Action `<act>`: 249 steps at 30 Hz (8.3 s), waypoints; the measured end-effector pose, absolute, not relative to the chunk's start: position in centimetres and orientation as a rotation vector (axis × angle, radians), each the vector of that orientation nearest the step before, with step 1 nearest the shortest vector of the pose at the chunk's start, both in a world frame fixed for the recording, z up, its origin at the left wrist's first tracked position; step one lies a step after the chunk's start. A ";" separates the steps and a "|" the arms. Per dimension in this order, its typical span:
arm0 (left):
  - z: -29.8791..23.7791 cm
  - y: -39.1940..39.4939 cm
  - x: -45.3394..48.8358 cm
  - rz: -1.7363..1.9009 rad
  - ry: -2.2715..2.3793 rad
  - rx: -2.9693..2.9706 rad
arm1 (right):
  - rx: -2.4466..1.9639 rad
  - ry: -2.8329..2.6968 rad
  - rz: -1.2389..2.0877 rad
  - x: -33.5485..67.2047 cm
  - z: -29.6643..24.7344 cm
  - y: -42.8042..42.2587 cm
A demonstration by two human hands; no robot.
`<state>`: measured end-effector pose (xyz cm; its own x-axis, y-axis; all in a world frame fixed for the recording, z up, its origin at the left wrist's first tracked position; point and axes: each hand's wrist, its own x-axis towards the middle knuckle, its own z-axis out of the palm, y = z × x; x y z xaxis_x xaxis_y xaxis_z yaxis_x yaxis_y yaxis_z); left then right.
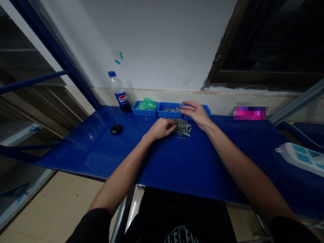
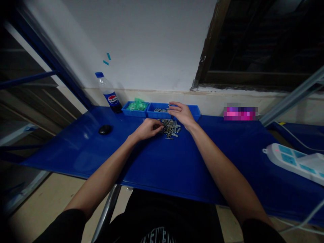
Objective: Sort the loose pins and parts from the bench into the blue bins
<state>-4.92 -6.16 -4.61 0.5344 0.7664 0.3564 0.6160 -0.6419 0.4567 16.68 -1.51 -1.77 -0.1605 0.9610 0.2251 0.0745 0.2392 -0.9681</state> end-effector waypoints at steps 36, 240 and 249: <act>-5.0 -6.1 -4.8 0.700 1.159 2.523 | -1.975 -2.045 0.902 18.5 -2.0 -1.8; -5.7 -5.8 -4.8 0.818 1.334 2.422 | -1.472 -2.256 0.862 20.7 -2.1 0.2; -5.6 -5.9 -4.7 0.782 1.362 2.422 | -1.625 -2.442 0.750 20.6 -3.1 0.1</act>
